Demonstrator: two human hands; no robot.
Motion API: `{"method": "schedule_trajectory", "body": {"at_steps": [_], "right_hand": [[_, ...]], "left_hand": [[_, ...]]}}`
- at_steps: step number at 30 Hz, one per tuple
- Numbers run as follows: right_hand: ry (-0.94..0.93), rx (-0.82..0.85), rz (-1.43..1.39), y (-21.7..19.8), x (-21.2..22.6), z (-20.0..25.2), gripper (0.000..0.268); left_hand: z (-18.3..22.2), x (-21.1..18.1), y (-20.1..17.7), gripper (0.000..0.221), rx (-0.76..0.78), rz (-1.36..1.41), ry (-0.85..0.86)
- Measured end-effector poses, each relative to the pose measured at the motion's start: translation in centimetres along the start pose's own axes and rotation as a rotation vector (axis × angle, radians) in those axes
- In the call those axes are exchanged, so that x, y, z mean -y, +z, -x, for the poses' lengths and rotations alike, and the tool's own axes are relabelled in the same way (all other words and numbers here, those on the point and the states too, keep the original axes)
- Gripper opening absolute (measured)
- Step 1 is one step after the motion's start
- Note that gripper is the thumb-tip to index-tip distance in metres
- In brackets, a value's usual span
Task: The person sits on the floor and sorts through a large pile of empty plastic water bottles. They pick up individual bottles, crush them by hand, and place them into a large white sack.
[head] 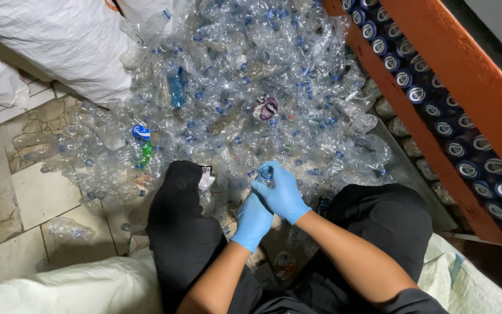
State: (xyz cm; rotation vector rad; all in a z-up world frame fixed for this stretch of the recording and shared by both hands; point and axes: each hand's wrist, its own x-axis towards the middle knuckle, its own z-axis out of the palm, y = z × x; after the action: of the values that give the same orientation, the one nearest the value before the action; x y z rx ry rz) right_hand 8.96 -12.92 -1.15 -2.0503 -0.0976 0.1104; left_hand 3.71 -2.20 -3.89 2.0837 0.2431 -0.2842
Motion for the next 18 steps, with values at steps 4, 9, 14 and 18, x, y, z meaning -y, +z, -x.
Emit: {"method": "schedule_trajectory", "body": {"at_steps": [4,9,14,18], "right_hand": [[0.052,0.180,-0.189,-0.2,-0.5,-1.5,0.041],[-0.078,0.526,-0.830,-4.0,1.5,-2.6,0.033],[-0.083,0.562,-0.902,-4.9,1.3,-3.2,0.047],[0.316,0.407,-0.605,-4.5,3.0,-3.3,0.033]], "left_hand": [[-0.3,0.5,-0.4,0.034,-0.059,0.005,0.018],[3.0,-3.4,-5.5,0.046,-0.057,-0.111,0.111],[11.4,-9.3,-13.7,0.023,-0.286,-0.323,0.259],[16.9,-8.5,-19.1,0.040,-0.614,-0.618,0.506]]}}
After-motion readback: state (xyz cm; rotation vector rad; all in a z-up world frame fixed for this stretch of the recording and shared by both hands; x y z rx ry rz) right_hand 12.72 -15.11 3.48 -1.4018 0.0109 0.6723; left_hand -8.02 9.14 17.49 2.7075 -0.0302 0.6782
